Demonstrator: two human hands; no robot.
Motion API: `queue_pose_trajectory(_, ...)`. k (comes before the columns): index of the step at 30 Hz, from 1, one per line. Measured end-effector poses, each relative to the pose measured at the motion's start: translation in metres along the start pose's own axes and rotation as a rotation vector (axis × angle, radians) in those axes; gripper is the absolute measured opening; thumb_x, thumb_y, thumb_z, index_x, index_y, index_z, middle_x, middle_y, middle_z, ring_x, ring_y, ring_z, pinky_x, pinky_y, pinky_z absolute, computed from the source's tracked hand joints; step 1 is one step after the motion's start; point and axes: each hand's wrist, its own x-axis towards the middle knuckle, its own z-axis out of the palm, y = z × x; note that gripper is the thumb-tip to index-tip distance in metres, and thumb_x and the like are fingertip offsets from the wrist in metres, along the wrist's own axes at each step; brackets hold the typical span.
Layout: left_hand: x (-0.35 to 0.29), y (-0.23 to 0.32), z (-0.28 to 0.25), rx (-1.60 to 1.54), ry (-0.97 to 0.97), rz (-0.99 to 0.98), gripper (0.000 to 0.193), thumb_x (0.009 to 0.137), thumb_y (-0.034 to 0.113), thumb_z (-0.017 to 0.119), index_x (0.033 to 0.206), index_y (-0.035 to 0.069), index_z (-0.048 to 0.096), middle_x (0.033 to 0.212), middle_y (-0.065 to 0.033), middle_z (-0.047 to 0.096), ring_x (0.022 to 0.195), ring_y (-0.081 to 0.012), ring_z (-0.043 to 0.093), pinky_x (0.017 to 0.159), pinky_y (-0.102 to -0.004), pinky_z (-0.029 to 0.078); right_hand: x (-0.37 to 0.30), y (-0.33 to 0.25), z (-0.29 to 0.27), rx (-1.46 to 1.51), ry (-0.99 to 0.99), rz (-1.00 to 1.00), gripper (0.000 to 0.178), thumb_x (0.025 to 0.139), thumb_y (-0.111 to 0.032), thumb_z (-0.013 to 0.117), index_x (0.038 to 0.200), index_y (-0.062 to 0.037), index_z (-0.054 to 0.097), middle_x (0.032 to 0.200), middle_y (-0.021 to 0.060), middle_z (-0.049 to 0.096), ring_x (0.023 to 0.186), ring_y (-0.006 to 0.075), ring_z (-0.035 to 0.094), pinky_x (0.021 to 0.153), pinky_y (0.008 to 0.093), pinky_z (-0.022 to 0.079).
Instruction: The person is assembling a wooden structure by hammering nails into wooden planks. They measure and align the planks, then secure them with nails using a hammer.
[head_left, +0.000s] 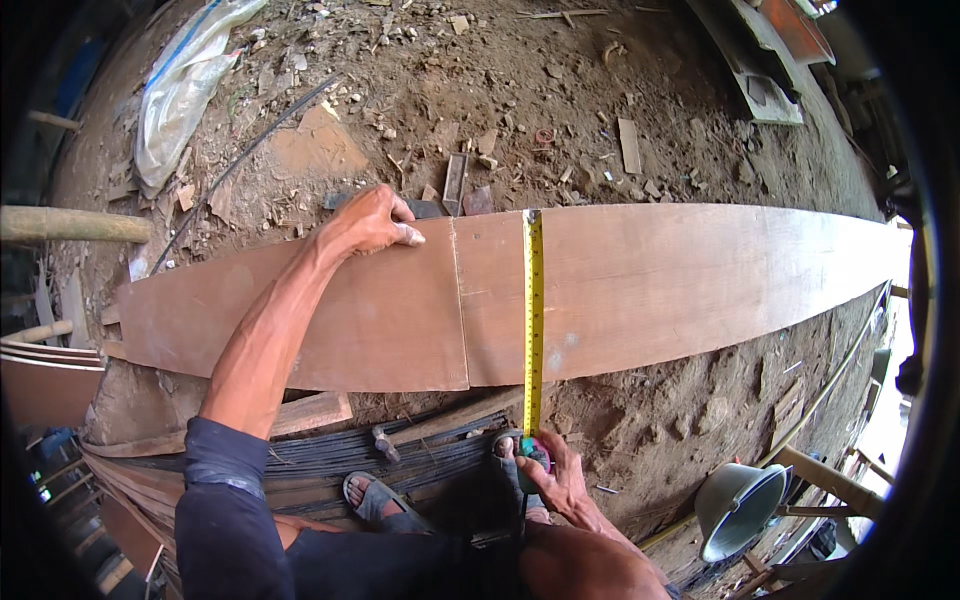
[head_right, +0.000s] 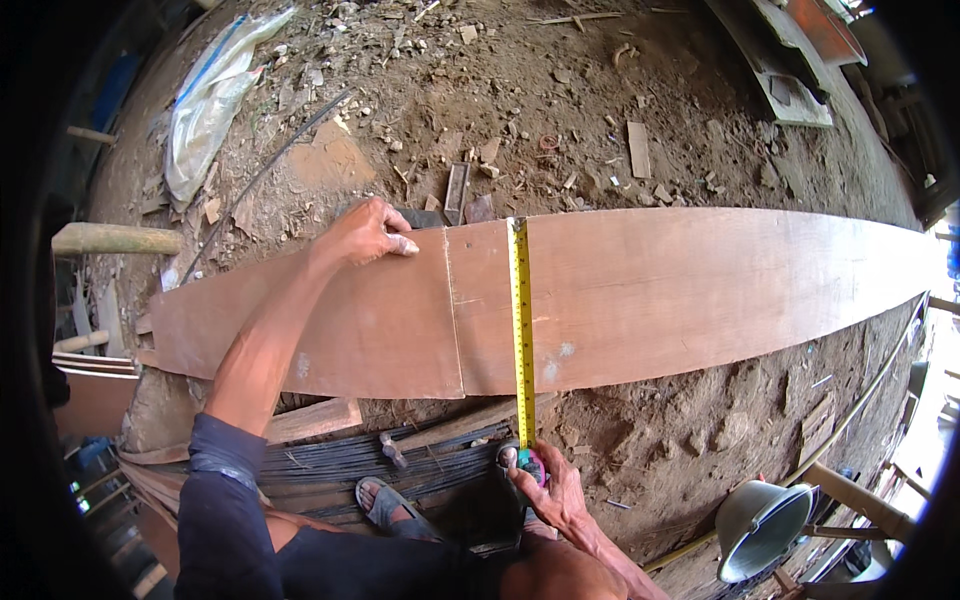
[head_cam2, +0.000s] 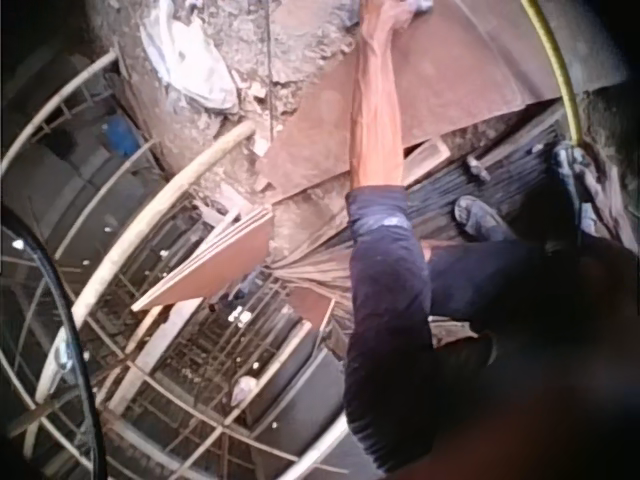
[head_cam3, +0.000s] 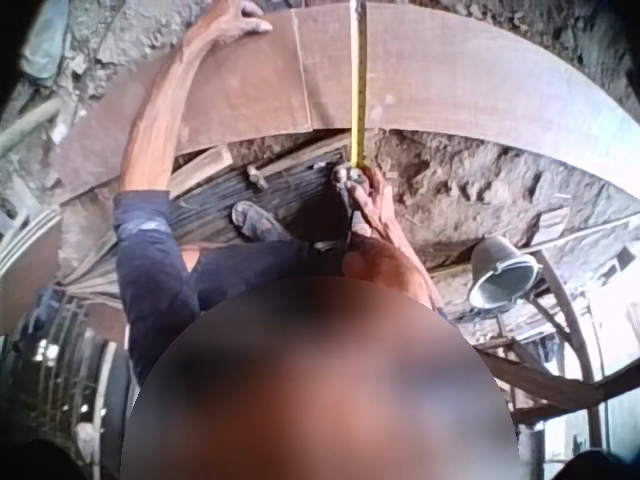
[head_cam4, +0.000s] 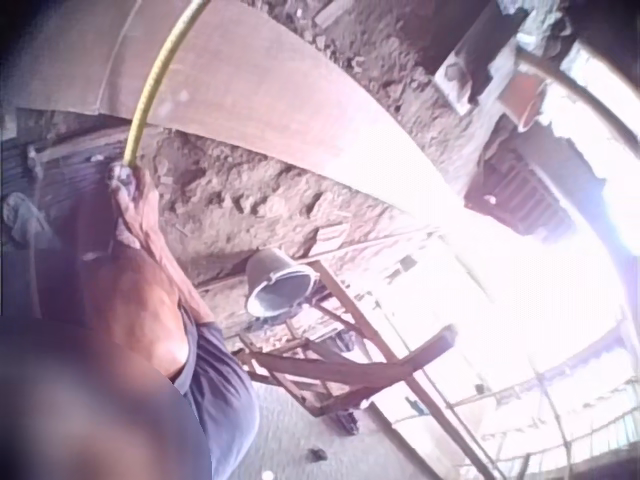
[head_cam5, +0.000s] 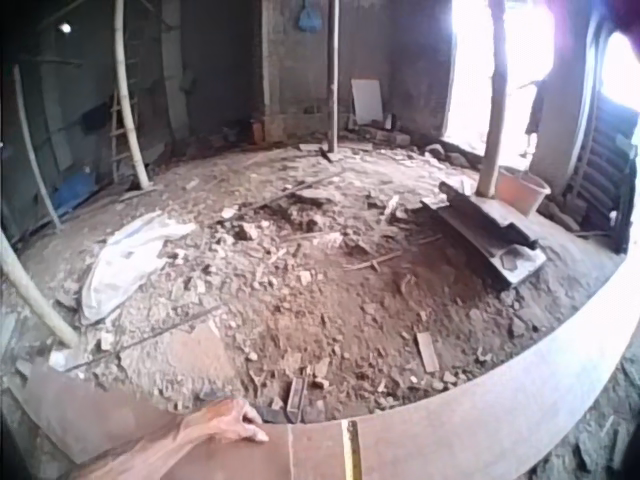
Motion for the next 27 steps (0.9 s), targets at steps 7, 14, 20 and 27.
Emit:
queue_pose_trajectory(7, 0.007, -0.009, 0.0, -0.108, -0.011, 0.016, 0.045, 0.07, 0.03, 0.086, 0.102, 0.001, 0.075, 0.099, -0.0165, 0.073, 0.091, -0.029, 0.068, 0.082, -0.0399, 0.053, 0.004, -0.004, -0.001, -0.059, 0.027, 0.049, 0.061, 0.084, -0.027, 0.072, 0.135, 0.0003, 0.051, 0.12, 0.0185, 0.065, 0.109, 0.0268, 0.063, 0.088, 0.0371, 0.053)
queue_pose_trajectory(14, 0.011, -0.01, -0.001, -0.118, -0.024, 0.006, 0.039, 0.07, 0.027, 0.087, 0.095, -0.001, 0.076, 0.097, -0.0199, 0.073, 0.09, -0.0291, 0.069, 0.085, -0.0413, 0.054, 0.004, -0.013, 0.0, -0.081, 0.042, 0.052, 0.061, 0.084, -0.028, 0.072, 0.135, -0.0018, 0.052, 0.113, 0.0178, 0.067, 0.098, 0.0226, 0.065, 0.081, 0.035, 0.055)
queue_pose_trajectory(20, 0.011, -0.01, -0.002, -0.133, -0.049, 0.023, 0.04, 0.07, 0.027, 0.087, 0.096, -0.002, 0.075, 0.089, -0.0156, 0.073, 0.082, -0.0257, 0.068, 0.077, -0.0386, 0.053, 0.002, -0.019, 0.0, -0.048, 0.063, 0.024, 0.062, 0.083, -0.03, 0.072, 0.135, -0.0019, 0.052, 0.112, 0.0177, 0.068, 0.095, 0.0219, 0.066, 0.078, 0.035, 0.055)
queue_pose_trajectory(27, 0.015, -0.017, -0.001, -0.156, -0.038, 0.09, 0.035, 0.07, 0.025, 0.084, 0.089, -0.002, 0.075, 0.082, -0.0122, 0.073, 0.077, -0.0195, 0.068, 0.072, -0.0353, 0.052, 0.006, -0.02, 0.001, -0.122, 0.072, 0.001, 0.062, 0.083, -0.03, 0.072, 0.134, -0.0023, 0.053, 0.11, 0.0177, 0.068, 0.093, 0.0228, 0.066, 0.076, 0.035, 0.055)
